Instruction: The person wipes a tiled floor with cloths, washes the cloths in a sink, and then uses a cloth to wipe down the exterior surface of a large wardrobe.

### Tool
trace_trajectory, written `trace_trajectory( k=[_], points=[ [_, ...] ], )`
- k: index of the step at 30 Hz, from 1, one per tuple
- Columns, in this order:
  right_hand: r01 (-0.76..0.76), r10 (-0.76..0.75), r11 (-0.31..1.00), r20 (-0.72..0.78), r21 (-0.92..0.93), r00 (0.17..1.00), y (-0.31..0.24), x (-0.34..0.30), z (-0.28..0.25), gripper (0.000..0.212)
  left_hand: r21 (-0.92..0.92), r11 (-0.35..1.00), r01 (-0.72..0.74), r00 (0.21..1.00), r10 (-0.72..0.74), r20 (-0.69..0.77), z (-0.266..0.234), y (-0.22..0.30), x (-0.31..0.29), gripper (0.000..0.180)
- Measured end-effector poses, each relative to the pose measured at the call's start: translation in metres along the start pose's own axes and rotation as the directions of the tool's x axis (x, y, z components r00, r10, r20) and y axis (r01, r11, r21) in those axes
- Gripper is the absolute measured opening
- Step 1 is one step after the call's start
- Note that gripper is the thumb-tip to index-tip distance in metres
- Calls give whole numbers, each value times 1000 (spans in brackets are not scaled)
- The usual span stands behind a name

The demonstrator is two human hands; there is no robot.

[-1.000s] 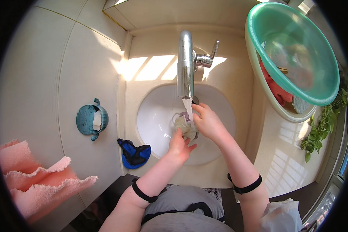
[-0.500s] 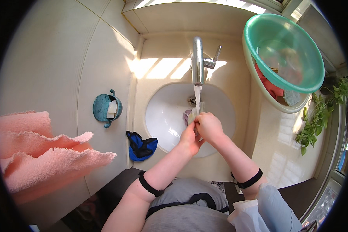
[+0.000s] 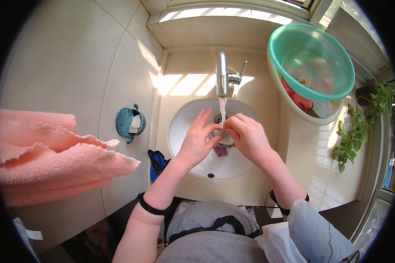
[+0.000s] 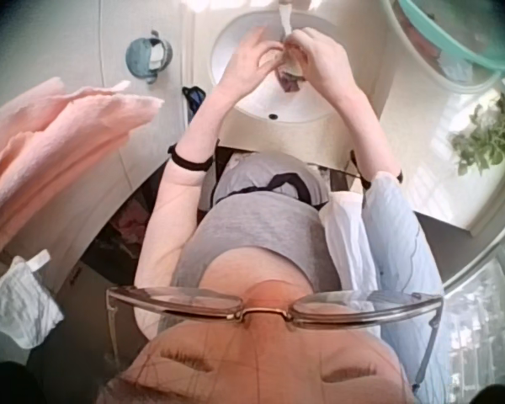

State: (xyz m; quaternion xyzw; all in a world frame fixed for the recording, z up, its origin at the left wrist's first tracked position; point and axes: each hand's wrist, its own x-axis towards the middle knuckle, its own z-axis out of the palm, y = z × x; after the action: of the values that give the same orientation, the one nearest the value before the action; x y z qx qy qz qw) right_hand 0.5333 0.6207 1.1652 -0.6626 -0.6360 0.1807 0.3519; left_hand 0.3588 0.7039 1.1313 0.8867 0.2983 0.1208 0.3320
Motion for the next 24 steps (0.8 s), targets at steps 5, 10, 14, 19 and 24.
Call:
trace_trajectory(
  k=[5,10,14,19,24],
  points=[
    [130,-128,992,-90,11,988,-16,13,-15,15,-345,936,61,988,-105,-110,-20,21,12,31],
    [206,-220,973,-152,-101,964,-15,19,-22,19,-288,957,38,990,-75,-120,-32,28,19,15],
    [166,-169,986,-230,-32,958,-14,24,-27,18,-311,940,141,967,-198,-160,-56,39,25,14],
    [196,-192,980,-309,-17,932,-23,48,-46,19,-526,851,-7,906,-216,-363,-68,61,49,12],
    [19,-41,998,-412,-57,910,5,77,-58,18,-132,985,-108,959,69,-274,-60,72,76,39]
  ],
)
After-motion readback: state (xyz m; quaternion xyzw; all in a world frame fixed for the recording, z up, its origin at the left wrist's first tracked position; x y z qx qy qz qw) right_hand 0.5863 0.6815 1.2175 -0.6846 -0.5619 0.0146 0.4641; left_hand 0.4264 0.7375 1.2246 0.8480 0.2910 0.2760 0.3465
